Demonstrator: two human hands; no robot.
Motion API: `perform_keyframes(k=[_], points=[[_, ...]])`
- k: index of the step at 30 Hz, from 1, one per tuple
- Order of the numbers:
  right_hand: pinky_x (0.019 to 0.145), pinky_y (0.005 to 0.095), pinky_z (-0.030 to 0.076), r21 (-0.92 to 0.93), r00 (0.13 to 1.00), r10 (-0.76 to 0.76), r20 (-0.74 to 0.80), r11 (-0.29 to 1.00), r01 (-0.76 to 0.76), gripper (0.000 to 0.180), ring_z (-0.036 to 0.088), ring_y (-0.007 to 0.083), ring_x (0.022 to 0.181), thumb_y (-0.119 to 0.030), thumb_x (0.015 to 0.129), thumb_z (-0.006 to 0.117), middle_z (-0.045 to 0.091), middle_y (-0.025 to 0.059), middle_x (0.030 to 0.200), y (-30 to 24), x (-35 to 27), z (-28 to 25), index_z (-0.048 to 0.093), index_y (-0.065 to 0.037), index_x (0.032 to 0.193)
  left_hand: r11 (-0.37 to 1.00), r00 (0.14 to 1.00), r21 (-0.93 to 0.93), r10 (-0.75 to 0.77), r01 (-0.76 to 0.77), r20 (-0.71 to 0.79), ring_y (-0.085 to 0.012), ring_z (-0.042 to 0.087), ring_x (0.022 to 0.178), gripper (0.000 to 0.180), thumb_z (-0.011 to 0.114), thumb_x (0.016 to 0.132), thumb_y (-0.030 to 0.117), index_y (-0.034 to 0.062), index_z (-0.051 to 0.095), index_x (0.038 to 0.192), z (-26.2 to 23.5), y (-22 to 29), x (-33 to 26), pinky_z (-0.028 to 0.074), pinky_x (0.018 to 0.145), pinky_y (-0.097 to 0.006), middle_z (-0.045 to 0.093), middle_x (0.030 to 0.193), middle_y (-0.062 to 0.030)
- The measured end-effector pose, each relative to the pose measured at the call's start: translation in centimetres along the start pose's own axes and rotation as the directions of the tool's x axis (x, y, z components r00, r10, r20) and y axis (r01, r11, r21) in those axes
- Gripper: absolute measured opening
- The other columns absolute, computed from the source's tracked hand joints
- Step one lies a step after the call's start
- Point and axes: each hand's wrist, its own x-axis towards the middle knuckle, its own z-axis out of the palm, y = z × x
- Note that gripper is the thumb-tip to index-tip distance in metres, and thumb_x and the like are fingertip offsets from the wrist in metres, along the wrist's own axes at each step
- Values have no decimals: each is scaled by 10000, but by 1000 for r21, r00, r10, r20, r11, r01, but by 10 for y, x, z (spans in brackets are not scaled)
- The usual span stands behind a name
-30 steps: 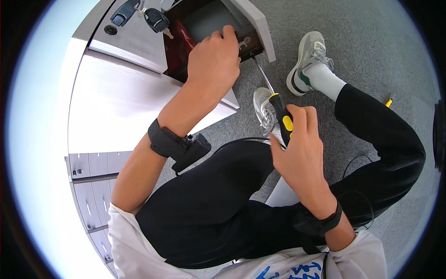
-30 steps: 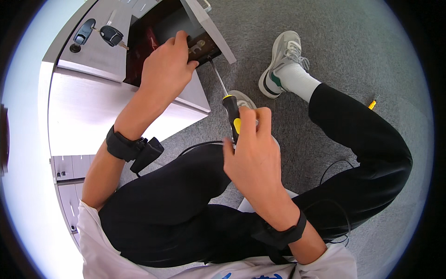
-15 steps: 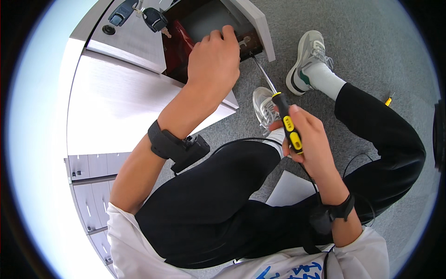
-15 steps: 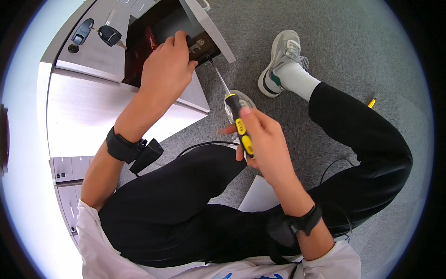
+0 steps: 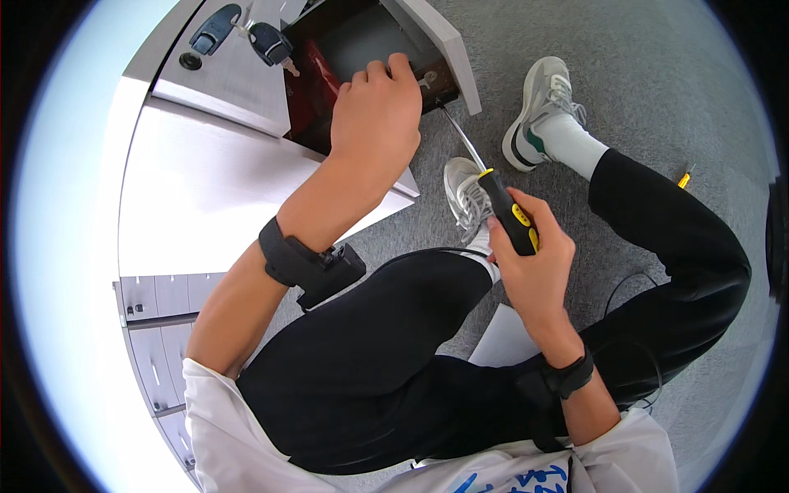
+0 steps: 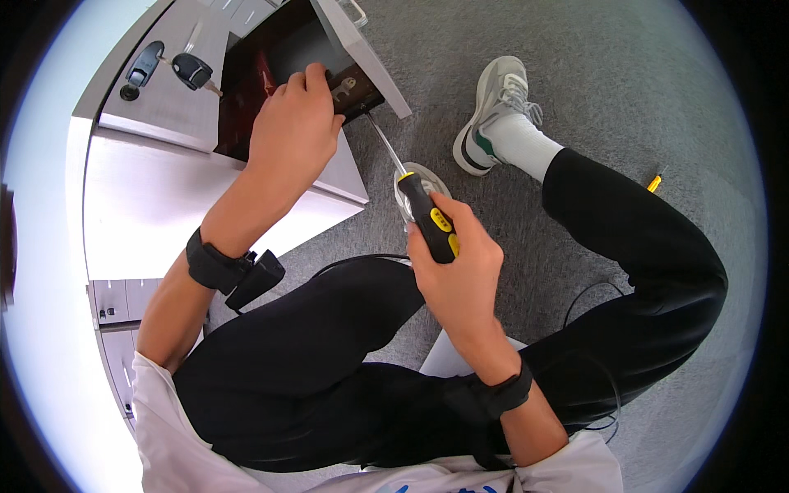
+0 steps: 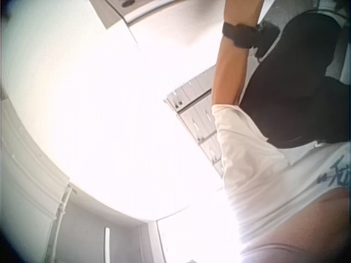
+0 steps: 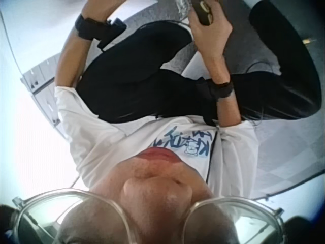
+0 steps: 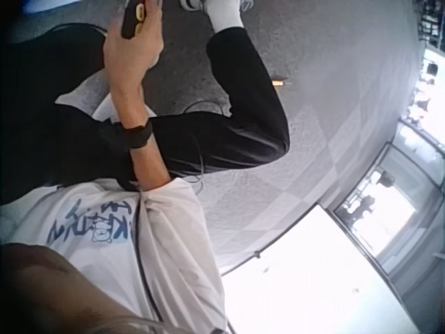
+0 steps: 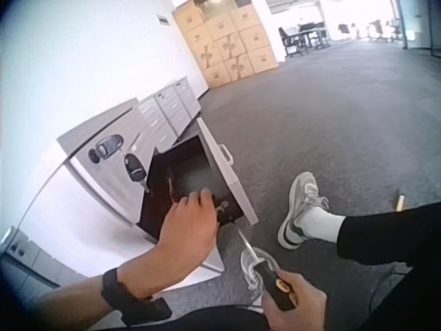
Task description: The person assembles a white drawer unit by inserting and tightening screws into the drawer front using a screwdriver. They work on multiple screw locations, repositioning the drawer and using both hands to align and secure the components.
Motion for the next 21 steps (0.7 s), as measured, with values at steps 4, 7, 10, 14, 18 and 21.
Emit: perform_keyframes(k=[4,7,10,14,18,21], points=[[509,260,546,613,780,505,371,497,-614,292,666,164,633,-162,988,586,689,187,906,-10,-2,1,581,56,1182,1000,1000,1,3,-3,8,-377,674,961,457,771,821,149,-27,521,1161,1,0,1,559,821,-445,657,1030,-214],[391,174,404,649,657,552,514,251,-718,365,580,81,518,-325,1034,489,689,166,895,-18,5,-5,558,15,1149,1000,1000,-13,5,-5,7,-379,674,956,463,773,817,147,-29,520,1163,2,-1,1,559,819,-444,655,1028,-215],[340,171,333,531,593,547,591,289,-796,426,549,83,477,-344,1025,523,677,161,932,-25,10,-11,506,-9,1286,999,1000,-32,10,-11,-15,-383,674,954,471,776,812,142,-32,518,1166,1,-2,-1,558,822,-445,655,1027,-216],[440,200,408,128,660,547,514,712,-690,649,580,102,566,-231,906,733,593,115,867,-30,1,-15,428,-14,1436,999,1000,-36,14,-14,1,-390,673,956,480,781,808,140,-34,517,1170,0,-1,-1,556,827,-447,655,1025,-215],[651,334,564,-123,954,184,237,980,-158,743,693,298,844,-5,798,758,594,215,1098,-31,-18,-13,386,31,1440,999,1000,-31,15,-15,-7,-384,670,966,479,776,813,138,-35,517,1177,-1,1,-3,553,821,-443,650,1030,-218],[644,377,577,-419,967,-45,250,895,150,713,695,363,828,0,803,746,590,248,1109,-29,-20,-9,392,43,1420,999,999,-22,23,-24,-33,-377,667,967,468,770,819,131,-38,517,1173,1,2,-4,548,815,-445,646,1036,-222]])
